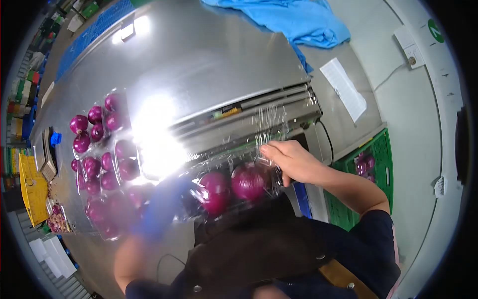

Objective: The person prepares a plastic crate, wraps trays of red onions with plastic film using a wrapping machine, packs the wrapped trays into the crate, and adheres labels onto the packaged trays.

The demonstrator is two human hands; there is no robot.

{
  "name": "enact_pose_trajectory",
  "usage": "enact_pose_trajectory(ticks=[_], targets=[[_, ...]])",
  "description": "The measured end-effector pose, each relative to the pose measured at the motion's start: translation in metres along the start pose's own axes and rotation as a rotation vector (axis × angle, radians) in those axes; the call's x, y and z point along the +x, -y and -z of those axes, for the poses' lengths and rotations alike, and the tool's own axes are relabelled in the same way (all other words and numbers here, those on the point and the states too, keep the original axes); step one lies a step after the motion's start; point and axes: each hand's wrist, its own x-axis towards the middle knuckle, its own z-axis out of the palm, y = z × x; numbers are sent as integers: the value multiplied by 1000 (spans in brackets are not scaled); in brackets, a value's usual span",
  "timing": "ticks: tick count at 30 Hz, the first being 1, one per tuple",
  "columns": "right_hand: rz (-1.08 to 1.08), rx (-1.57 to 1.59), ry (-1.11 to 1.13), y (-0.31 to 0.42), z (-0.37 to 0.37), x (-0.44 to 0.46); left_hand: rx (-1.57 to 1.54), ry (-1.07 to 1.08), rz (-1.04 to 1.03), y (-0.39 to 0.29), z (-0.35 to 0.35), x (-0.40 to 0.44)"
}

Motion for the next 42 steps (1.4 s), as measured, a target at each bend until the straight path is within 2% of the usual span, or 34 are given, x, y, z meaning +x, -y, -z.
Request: enact_pose_trajectory(ticks=[2,3,4,6,7,9,11,12,14,17,18,20,21,22,24,26,29,31,34,36,38,39,40,41,42], targets=[[46,-15,-87,-39,-23,11,235,-136,-213,46,-20,4],[197,-131,-224,-62,-34,18,366,-226,-178,42,-32,3],[272,-132,-343,-75,-40,22,171,-314,-212,42,-45,3],[418,-132,-594,-90,-48,30,253,-476,-341,86,-44,16],[459,-125,-711,-94,-48,35,173,-492,-310,102,-42,17],[366,-169,-686,-102,-36,32,15,-520,-249,122,-38,16],[324,-225,-705,-105,-24,20,-50,-488,-10,96,-23,-6],[249,-184,-641,-106,-16,7,-78,-470,115,89,-16,-15],[217,-208,-509,-120,-6,-14,233,-416,-5,143,-8,-34],[-257,-26,-281,-162,-18,-38,387,-180,134,162,-20,-64],[-319,-43,-243,-182,-29,-41,434,-102,179,168,-28,-69],[-115,15,-284,-219,-62,-32,-58,-185,506,197,-54,-66],[-78,-61,-289,-234,-82,-21,331,-124,151,252,-61,-64],[-34,-142,-293,-238,-99,-9,-4,-83,244,264,-77,-56],[169,-178,-134,-226,-125,7,-699,-119,475,287,-109,-42],[627,-209,-251,-255,-166,32,-898,-90,562,281,-129,-28],[527,544,35,-198,-159,6,-958,-4,590,261,-148,-17],[283,451,225,-176,-156,0,-944,60,571,242,-154,-11],[402,504,443,-143,-152,-17,-878,158,514,207,-159,-3],[586,154,429,-140,-143,-25,-820,228,464,181,-161,1],[306,-417,437,-138,-107,-36,-739,307,397,149,-165,3],[146,-686,429,-144,-92,-49,-690,347,358,132,-166,2],[388,3,-10,-221,-98,-62,-637,385,317,116,-169,1],[151,-195,-76,-211,-74,-76,-587,428,275,99,-174,0],[153,66,-220,-223,-60,-86,-532,481,223,80,-181,1]])
